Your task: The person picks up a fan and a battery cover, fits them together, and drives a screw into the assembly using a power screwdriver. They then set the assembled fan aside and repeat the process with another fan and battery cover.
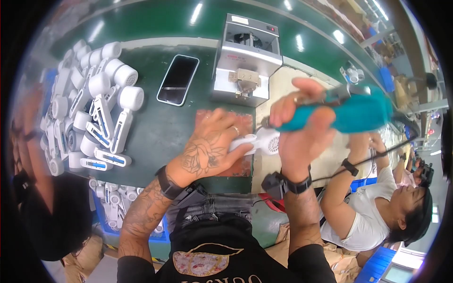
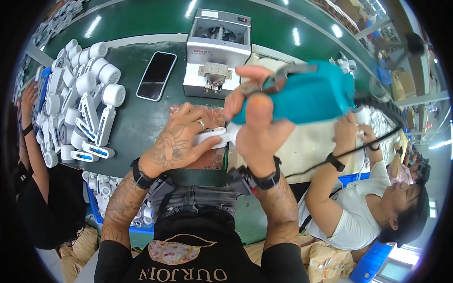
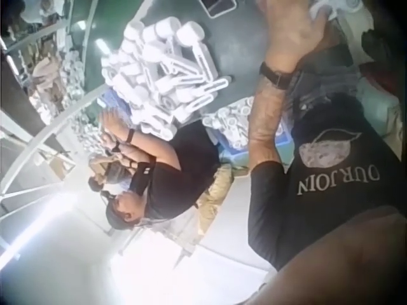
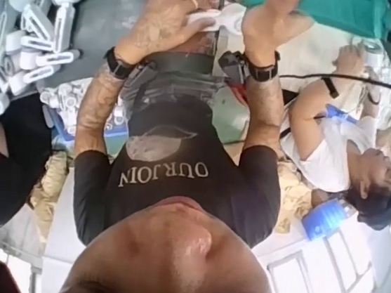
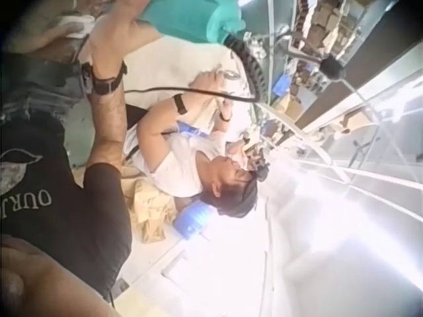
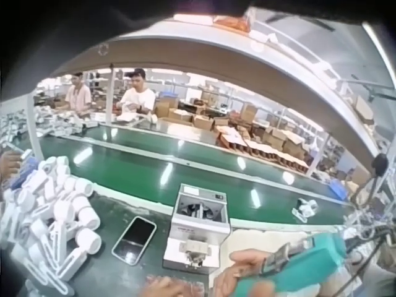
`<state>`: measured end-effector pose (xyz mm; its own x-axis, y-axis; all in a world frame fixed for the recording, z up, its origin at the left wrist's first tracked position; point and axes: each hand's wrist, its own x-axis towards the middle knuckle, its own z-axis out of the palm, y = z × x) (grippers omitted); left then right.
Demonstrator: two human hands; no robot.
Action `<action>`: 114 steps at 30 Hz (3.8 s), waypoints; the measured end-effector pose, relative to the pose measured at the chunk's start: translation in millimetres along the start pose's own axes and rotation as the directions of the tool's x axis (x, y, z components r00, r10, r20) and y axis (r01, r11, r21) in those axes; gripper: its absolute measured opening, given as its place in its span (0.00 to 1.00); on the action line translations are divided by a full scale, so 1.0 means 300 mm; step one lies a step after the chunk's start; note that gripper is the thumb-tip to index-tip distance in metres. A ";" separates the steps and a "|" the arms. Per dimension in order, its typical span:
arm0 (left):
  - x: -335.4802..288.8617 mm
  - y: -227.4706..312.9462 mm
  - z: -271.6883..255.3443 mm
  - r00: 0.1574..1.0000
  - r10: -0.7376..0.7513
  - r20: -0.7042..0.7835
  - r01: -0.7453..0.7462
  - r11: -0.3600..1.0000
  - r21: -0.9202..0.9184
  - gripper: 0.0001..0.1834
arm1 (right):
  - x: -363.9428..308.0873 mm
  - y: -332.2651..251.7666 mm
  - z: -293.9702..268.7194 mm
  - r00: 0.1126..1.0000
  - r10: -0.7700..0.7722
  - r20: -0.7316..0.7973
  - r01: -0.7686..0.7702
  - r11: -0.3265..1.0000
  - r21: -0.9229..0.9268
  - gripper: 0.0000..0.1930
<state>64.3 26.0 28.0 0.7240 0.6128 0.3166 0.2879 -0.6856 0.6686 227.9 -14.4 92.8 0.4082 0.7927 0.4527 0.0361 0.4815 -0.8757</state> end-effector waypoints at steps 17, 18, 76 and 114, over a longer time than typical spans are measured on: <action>-0.020 -0.036 0.002 0.990 0.144 -0.011 -0.143 0.986 0.084 0.25 | 0.156 0.164 0.117 0.998 -0.024 0.063 0.025 0.999 -0.019 0.21; -0.022 -0.047 0.002 0.989 0.146 -0.016 -0.144 0.986 0.088 0.25 | 0.142 0.144 0.114 0.998 -0.017 0.059 0.019 1.000 -0.020 0.21; -0.008 -0.046 -0.003 0.995 0.090 0.053 -0.090 0.996 0.011 0.22 | -0.103 0.003 -0.038 0.995 0.066 0.071 -0.061 0.995 -0.074 0.28; -0.272 0.016 -0.196 0.732 -0.445 -0.517 0.194 0.862 -0.468 0.18 | -0.321 -0.141 -0.084 0.985 -0.007 -0.170 0.038 0.983 0.181 0.29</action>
<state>-30.1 -4.1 44.8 0.0777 0.9563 0.2818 0.0959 -0.2885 0.9527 210.1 -120.5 82.0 0.5569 0.7145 0.4235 -0.1145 0.5711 -0.8129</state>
